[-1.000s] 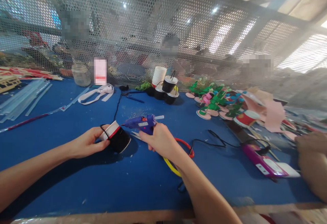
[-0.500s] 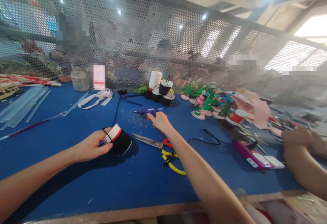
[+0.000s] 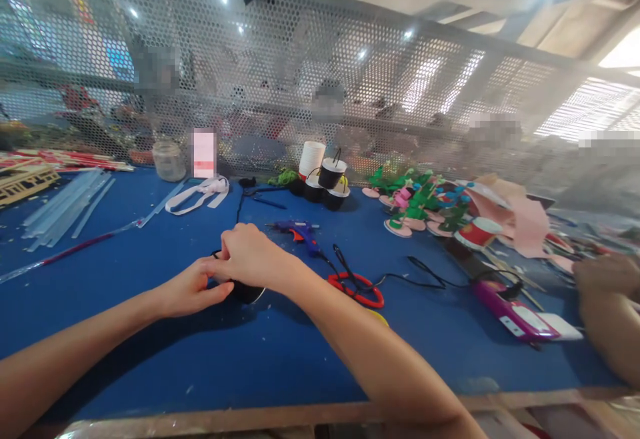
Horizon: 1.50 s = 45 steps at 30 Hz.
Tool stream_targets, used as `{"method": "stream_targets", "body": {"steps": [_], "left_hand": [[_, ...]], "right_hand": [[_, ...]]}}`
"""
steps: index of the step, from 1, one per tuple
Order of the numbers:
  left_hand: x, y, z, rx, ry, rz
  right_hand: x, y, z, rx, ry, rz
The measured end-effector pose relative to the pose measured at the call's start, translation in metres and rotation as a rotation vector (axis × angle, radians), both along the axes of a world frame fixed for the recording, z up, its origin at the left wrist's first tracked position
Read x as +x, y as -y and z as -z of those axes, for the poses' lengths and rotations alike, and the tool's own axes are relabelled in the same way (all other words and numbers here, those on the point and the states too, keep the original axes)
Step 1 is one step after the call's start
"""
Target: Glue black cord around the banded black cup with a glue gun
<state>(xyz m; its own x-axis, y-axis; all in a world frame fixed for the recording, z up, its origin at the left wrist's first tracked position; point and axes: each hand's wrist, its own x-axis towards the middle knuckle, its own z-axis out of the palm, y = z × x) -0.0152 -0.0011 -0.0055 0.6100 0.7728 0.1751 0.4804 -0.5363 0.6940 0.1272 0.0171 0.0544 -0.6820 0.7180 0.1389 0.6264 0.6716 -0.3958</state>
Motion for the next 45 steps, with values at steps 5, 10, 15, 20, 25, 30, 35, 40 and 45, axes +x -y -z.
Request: {"method": "stream_targets", "body": {"steps": [5,10,15,20,25,30,35,40,45], "left_hand": [[0.001,0.0,-0.003,0.046,-0.033,0.027],[0.002,0.002,-0.006,0.005,-0.048,-0.023],[0.0,0.002,-0.008,-0.113,0.044,-0.04],[0.002,0.003,-0.009,-0.237,0.125,-0.008],[0.005,0.008,-0.01,-0.262,0.139,0.002],[0.006,0.011,-0.009,-0.235,0.137,0.011],[0.007,0.011,-0.008,-0.217,0.153,0.032],[0.008,0.012,-0.011,-0.141,0.156,0.055],[0.009,0.015,-0.014,-0.057,0.165,0.094]], "right_hand": [[0.004,-0.006,0.001,-0.085,0.032,-0.024],[0.006,-0.001,-0.001,-0.056,-0.068,-0.026],[0.014,0.003,0.007,-0.135,-0.381,0.119],[0.034,0.006,0.018,-0.212,-0.551,0.225],[0.042,0.01,0.029,-0.275,-0.649,0.339],[0.043,0.01,0.041,-0.347,-0.737,0.36],[0.044,0.011,0.047,-0.397,-0.747,0.341],[0.044,0.012,0.053,-0.436,-0.739,0.334],[0.041,0.017,0.052,-0.367,-0.653,0.359]]}}
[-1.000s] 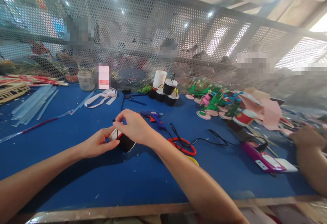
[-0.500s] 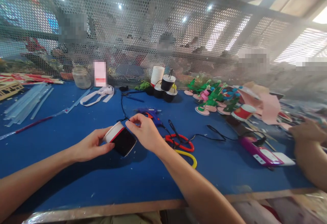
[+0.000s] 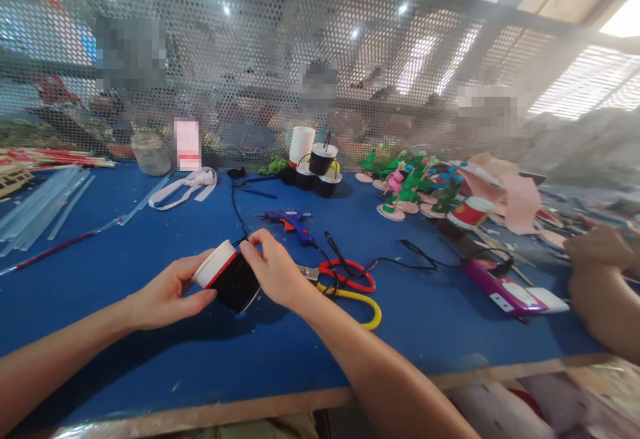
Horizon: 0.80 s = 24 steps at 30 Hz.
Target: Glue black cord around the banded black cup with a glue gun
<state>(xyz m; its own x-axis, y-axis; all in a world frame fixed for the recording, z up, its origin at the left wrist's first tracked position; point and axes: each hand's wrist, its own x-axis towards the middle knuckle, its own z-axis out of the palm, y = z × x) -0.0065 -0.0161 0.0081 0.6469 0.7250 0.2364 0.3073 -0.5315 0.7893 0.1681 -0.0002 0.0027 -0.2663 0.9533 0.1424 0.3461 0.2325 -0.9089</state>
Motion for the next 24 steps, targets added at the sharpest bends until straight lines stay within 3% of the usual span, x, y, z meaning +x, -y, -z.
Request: {"method": "stream_targets", "body": {"steps": [9,17,21,24], "left_hand": [[0.001,0.001,-0.003,0.006,-0.029,0.006],[0.005,0.0,-0.003,-0.363,-0.016,-0.13],[0.01,0.003,-0.003,-0.488,0.056,-0.205],[0.013,0.004,-0.002,-0.493,0.058,-0.246]], "right_hand": [[-0.005,0.004,0.004,0.109,0.074,0.028],[-0.011,0.012,0.009,0.428,0.295,0.071],[-0.017,0.019,0.01,0.481,0.37,0.027],[-0.018,0.02,0.01,0.466,0.399,0.012]]}}
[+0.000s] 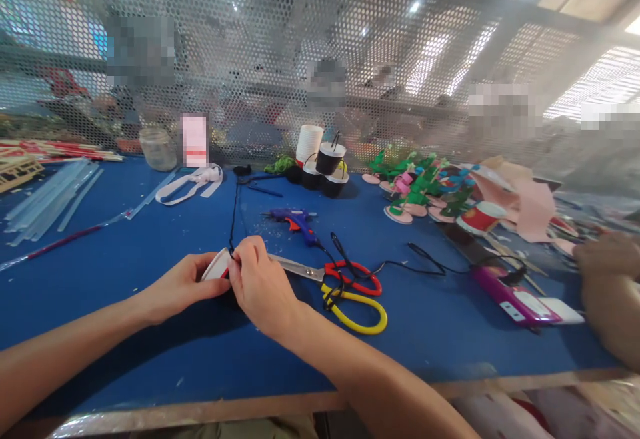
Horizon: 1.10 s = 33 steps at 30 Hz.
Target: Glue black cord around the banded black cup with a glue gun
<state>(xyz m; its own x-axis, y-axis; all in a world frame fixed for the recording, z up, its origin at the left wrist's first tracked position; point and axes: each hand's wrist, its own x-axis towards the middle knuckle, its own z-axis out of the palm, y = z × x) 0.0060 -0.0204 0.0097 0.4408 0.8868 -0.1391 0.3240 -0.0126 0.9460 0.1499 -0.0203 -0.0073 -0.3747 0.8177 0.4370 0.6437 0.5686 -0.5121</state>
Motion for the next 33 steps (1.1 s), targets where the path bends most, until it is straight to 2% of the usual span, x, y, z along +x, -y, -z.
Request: {"method": "stream_targets", "body": {"steps": [5,8,12,21,27,30,33], "left_hand": [[0.0,0.002,0.003,0.1,-0.043,-0.009],[0.0,0.003,0.004,0.152,-0.058,0.029],[0.0,0.004,0.005,0.192,-0.084,0.046],[0.0,0.003,0.005,0.136,0.029,0.021],[0.0,-0.001,0.008,0.085,0.024,0.007],[-0.002,-0.002,0.01,0.098,0.032,0.008],[-0.004,-0.001,0.01,0.088,0.055,0.04]], "right_hand": [[0.004,-0.005,0.0,-0.065,-0.116,-0.025],[0.007,-0.007,0.0,-0.12,-0.22,-0.055],[0.008,-0.007,0.002,-0.167,-0.238,-0.06],[0.003,-0.003,0.008,-0.057,-0.202,-0.049],[0.001,-0.003,0.01,-0.07,-0.19,-0.058],[0.003,-0.004,0.006,-0.116,-0.248,-0.065],[0.004,-0.009,-0.001,-0.301,-0.361,-0.082]]}}
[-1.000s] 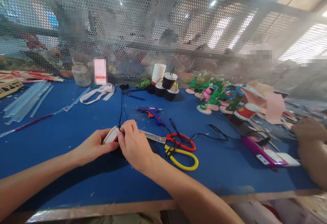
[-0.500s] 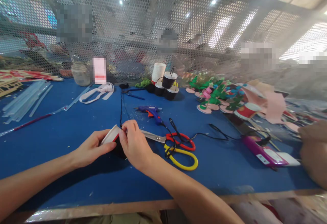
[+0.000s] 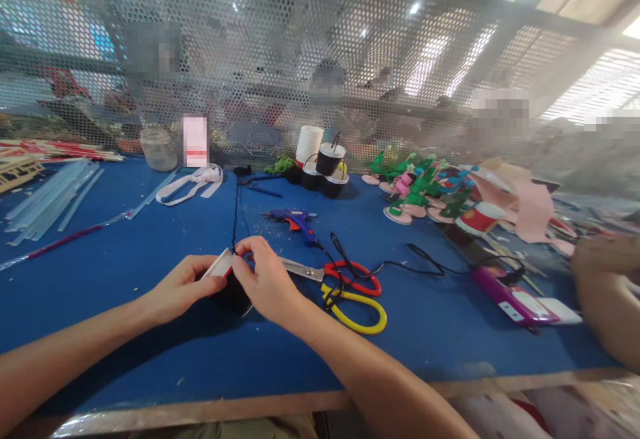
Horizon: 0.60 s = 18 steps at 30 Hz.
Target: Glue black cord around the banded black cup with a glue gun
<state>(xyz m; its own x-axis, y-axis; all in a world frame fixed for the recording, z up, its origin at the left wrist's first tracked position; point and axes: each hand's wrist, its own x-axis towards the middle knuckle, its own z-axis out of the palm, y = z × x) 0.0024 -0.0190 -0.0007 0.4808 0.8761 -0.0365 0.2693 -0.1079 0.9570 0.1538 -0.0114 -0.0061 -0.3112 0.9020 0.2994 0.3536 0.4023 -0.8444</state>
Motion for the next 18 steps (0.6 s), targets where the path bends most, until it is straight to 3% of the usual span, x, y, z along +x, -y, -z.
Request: {"method": "stream_targets", "body": {"steps": [4,13,17,18], "left_hand": [[0.0,0.003,-0.003,-0.023,0.014,0.067],[0.002,0.01,-0.005,-0.041,0.059,0.153],[0.0,0.008,-0.002,-0.01,0.104,0.128],[0.0,0.008,-0.001,0.003,0.105,0.115]], "right_hand": [[-0.004,-0.014,-0.016,-0.23,-0.13,-0.023],[-0.047,-0.083,-0.046,-0.325,-0.115,-0.09],[-0.066,-0.089,-0.053,-0.369,0.106,-0.45],[-0.065,-0.089,-0.054,-0.324,0.202,-0.46]]}}
